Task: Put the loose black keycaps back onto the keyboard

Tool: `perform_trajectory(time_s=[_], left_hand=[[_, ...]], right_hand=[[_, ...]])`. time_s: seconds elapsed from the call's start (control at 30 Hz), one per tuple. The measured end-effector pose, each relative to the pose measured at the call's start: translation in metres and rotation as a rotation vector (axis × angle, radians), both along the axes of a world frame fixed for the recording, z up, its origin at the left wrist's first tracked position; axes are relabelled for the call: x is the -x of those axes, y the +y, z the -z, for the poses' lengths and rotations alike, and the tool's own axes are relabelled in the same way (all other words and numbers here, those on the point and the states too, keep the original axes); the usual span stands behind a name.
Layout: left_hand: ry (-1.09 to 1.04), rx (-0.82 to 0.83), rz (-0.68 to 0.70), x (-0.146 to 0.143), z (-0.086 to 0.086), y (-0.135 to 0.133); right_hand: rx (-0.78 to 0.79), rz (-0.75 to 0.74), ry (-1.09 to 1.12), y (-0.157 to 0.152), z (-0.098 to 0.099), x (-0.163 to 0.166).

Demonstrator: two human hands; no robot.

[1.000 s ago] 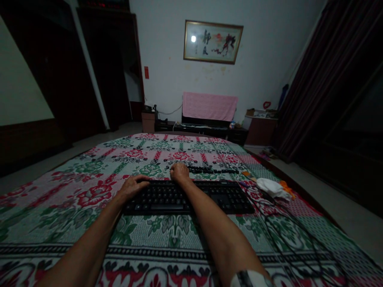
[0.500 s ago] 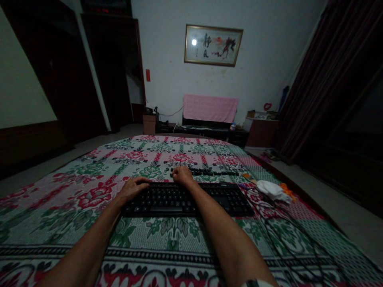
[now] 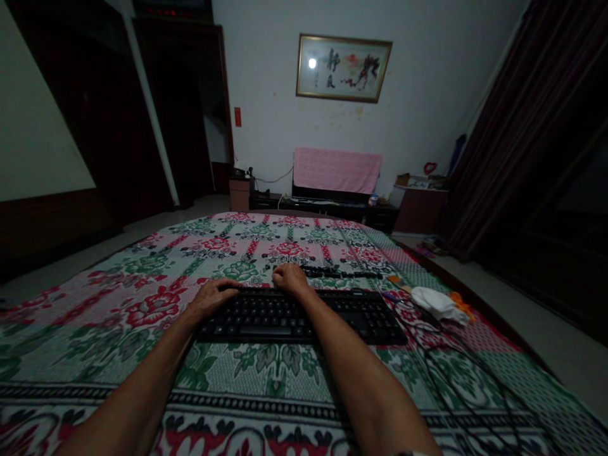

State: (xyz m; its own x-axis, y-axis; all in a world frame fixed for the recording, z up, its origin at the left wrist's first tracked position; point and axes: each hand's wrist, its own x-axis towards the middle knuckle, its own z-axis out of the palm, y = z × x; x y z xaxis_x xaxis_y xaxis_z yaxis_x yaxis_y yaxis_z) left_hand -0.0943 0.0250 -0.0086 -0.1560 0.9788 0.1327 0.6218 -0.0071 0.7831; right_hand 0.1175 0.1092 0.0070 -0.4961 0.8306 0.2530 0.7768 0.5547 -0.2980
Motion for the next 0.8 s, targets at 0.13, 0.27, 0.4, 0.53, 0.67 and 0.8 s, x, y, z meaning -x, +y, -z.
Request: perform_trajectory(time_s=[0.13, 0.27, 0.4, 0.53, 0.67, 0.8], left_hand=[[0.012, -0.017, 0.012, 0.000, -0.001, 0.000], [0.033, -0.006, 0.002, 0.000, -0.001, 0.000], [0.024, -0.010, 0.009, 0.001, -0.001, 0.000], [0.022, -0.009, 0.005, 0.002, 0.001, 0.001], [-0.005, 0.025, -0.005, 0.003, 0.003, 0.003], [-0.007, 0.022, 0.000, 0.003, 0.003, 0.004]], right_hand=[[0.058, 0.023, 0.001, 0.005, 0.003, 0.002], [0.058, 0.048, -0.009, 0.007, 0.004, 0.007], [0.043, 0.067, 0.000, 0.004, 0.003, 0.010], [0.041, 0.058, 0.002, 0.004, 0.001, 0.005], [0.096, 0.060, -0.007, 0.006, 0.001, 0.000], [0.149, 0.072, 0.002, 0.007, 0.002, -0.001]])
